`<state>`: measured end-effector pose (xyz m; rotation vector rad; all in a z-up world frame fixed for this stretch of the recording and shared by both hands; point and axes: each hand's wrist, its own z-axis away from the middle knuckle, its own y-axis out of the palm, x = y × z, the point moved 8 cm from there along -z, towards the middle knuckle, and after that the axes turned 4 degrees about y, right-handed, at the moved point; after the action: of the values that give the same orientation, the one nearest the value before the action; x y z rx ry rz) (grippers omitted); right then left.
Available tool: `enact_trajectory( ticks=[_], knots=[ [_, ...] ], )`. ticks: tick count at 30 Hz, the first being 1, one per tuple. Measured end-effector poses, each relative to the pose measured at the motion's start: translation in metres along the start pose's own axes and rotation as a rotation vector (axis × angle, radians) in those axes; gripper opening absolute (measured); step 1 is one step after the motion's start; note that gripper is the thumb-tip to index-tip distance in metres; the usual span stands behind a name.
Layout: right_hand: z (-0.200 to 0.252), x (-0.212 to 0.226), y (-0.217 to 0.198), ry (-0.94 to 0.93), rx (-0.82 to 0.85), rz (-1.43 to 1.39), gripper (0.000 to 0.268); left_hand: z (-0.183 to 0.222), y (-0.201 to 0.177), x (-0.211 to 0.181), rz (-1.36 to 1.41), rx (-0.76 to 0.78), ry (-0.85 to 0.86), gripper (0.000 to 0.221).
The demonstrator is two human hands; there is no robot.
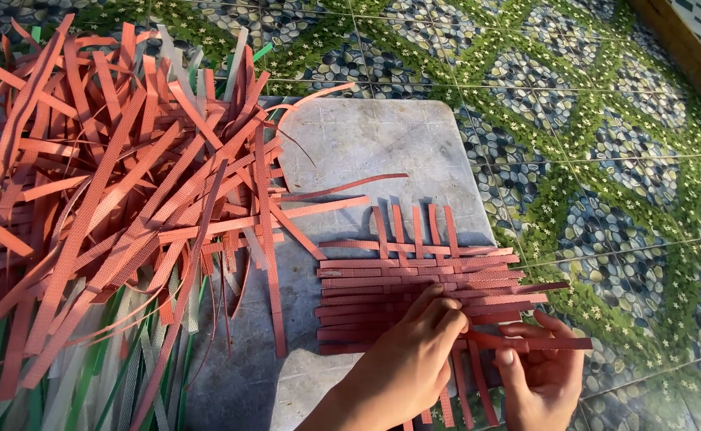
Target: Weaving thin red and green plastic strips together on a flat surface to create a mat.
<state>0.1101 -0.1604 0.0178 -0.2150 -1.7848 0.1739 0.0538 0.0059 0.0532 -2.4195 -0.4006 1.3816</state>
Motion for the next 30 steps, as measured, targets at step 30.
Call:
enact_trajectory(
  ticks=[30],
  knots=[
    [0.005,-0.011,-0.03,-0.312,-0.073,0.663,0.002,0.008,0.056,0.03,-0.269,0.117,-0.07,0.058]
  ],
)
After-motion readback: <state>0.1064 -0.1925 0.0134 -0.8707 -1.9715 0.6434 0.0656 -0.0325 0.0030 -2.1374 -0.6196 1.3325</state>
